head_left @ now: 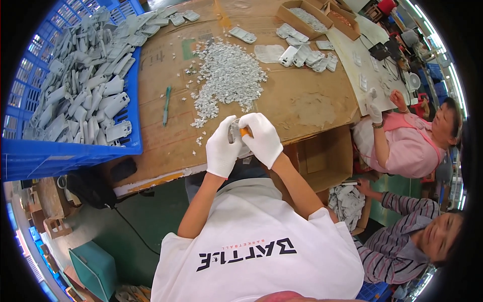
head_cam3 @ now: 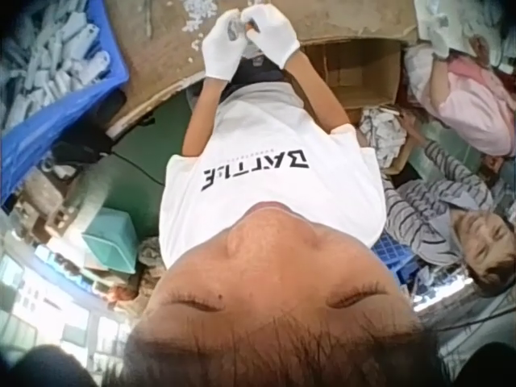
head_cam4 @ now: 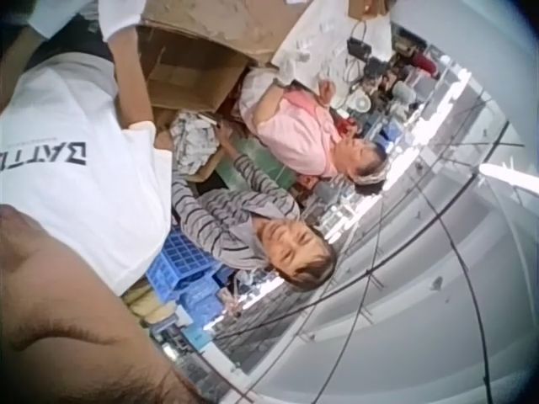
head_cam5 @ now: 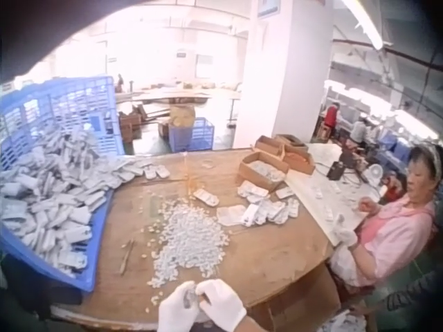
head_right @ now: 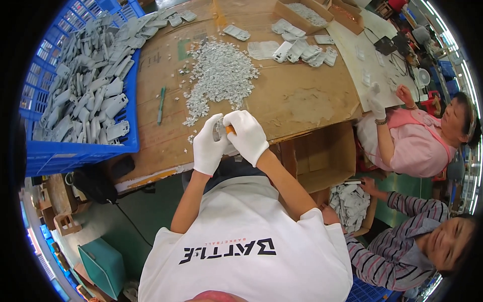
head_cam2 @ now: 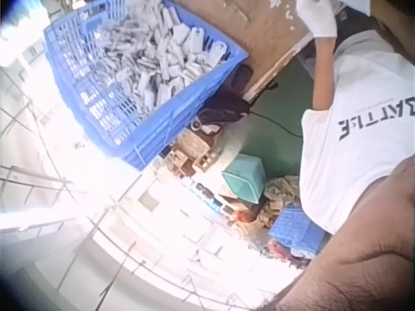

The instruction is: The person picks up a white plastic housing and a small orange component, fits the orange piece into the housing, and presses them together. After turning the assembly over to check it, they place the completed unit into a cardboard box.

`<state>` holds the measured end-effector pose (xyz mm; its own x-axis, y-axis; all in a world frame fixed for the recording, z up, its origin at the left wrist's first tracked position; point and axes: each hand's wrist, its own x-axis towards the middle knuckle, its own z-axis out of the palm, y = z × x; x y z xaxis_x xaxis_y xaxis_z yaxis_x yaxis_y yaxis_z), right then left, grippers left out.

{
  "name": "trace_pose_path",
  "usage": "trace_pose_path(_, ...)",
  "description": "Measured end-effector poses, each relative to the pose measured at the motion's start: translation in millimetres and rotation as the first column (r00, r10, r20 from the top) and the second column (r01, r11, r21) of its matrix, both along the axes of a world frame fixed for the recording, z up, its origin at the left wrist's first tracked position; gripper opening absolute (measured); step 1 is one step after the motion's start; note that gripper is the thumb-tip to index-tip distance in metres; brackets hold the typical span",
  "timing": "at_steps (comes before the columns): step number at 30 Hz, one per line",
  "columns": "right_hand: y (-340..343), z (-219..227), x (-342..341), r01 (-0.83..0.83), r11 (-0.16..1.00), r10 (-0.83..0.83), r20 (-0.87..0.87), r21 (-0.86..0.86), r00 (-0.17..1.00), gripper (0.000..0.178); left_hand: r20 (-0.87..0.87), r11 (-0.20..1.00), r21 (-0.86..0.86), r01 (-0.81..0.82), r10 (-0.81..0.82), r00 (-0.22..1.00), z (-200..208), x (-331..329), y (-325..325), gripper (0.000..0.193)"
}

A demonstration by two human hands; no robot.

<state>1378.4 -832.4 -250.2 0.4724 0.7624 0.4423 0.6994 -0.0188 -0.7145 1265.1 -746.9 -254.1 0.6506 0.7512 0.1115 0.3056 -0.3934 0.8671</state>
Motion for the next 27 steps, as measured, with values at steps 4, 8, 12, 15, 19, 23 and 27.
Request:
trace_pose_path(4,3.7,-2.4,-5.0,0.026,1.000,-0.024,0.188,-0.007,0.982,0.030,0.018,0.999,-0.025,-0.035,0.035,0.999,2.2,1.9,-4.3,0.037)
trace_pose_path(8,4.2,2.7,-4.2,0.004,1.000,0.001,0.268,-0.017,0.963,0.029,0.027,0.999,-0.019,-0.041,0.042,0.999,2.3,0.2,-6.7,0.036)
trace_pose_path(12,1.2,8.0,-0.3,-0.007,0.995,0.038,0.320,-0.096,0.947,0.026,0.023,0.999,-0.013,-0.046,0.046,0.999,-1.6,2.7,-10.3,0.035)
trace_pose_path(15,-1.8,16.1,2.4,-0.004,0.990,0.052,0.335,-0.142,0.941,0.027,0.049,1.000,-0.029,-0.006,0.008,0.999,5.3,3.6,-12.0,0.036)
trace_pose_path(19,-1.4,26.4,2.6,0.099,0.990,-0.040,0.469,-0.103,0.882,0.028,0.095,0.996,0.065,0.056,-0.063,0.994,8.6,1.6,-10.3,0.039)
trace_pose_path(23,-8.8,30.5,3.7,0.181,0.975,-0.148,0.234,-0.126,0.961,0.040,0.159,0.994,0.058,0.088,-0.096,0.983,7.0,-0.8,-9.6,0.042)
trace_pose_path(27,-20.7,19.4,15.5,0.000,0.973,-0.096,-0.404,-0.231,0.910,0.034,0.160,0.988,0.079,0.132,-0.144,0.977,10.8,1.2,-11.9,0.043)
